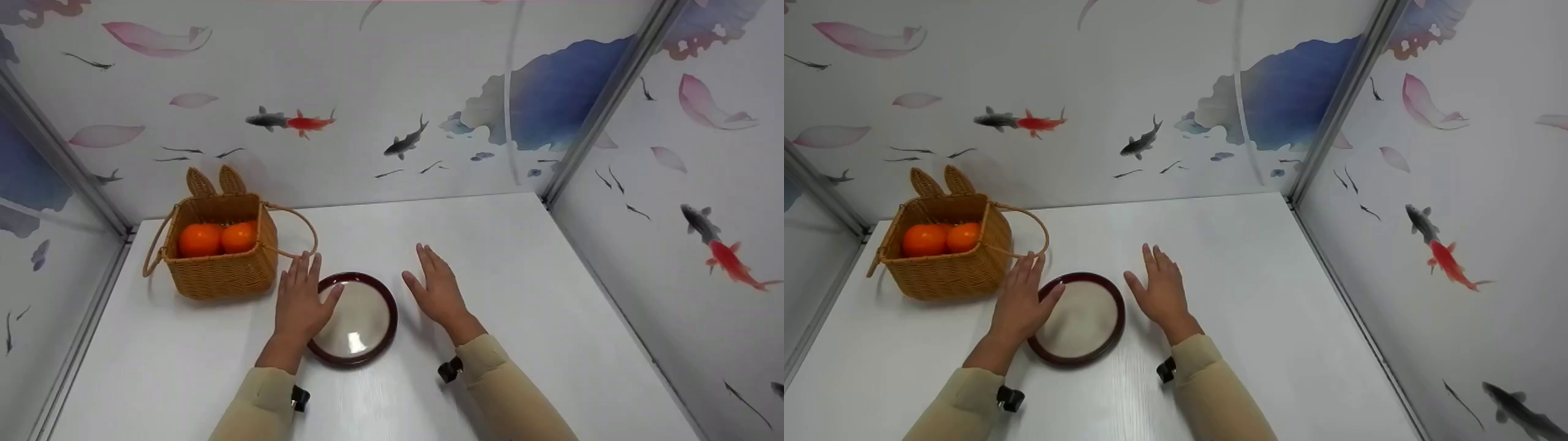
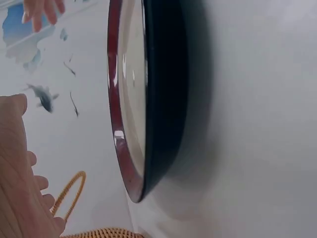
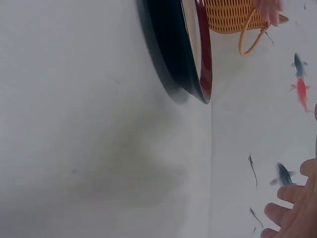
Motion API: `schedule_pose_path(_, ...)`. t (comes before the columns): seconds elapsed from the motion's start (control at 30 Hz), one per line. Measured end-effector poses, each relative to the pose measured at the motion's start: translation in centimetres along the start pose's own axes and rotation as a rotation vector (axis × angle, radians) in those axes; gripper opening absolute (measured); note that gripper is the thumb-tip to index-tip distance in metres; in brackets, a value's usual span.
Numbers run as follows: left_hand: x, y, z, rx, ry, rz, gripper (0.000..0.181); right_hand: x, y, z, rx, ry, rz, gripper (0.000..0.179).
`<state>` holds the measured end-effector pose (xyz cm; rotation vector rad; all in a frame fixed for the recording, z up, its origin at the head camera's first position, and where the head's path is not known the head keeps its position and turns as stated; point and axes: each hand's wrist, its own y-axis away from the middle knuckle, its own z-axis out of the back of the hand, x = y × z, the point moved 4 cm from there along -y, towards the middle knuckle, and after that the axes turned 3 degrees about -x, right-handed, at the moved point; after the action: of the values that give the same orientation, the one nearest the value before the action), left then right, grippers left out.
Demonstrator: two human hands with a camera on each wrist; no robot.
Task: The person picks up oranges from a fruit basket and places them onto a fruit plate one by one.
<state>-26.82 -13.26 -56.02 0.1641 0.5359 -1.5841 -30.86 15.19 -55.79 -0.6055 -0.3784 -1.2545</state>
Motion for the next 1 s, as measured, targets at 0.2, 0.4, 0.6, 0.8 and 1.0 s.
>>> schedule_pose_path(0.2,1.4,1.0,-0.3,0.041,0.149,0.148,0.083,-0.4,0.5,-1.1,0.070,-0.315,-0.140,0.077)
schedule_pose_path(0.4,2.9,1.8,-0.9,0.090,0.237,0.311,0.080,-0.6,0.8,-2.4,0.137,-0.454,-0.281,0.066)
schedule_pose_path(0.6,4.2,2.0,-1.2,0.134,0.388,0.454,0.072,-1.0,0.9,-4.2,0.237,-0.514,-0.414,0.049)
schedule_pose_path(0.8,5.0,2.1,-1.3,0.164,0.455,0.485,0.061,-1.0,1.2,-5.4,0.275,-0.535,-0.407,0.033)
schedule_pose_path(1.0,5.5,2.7,-1.1,0.175,0.458,0.497,0.042,-0.6,1.3,-5.7,0.292,-0.539,-0.403,0.018)
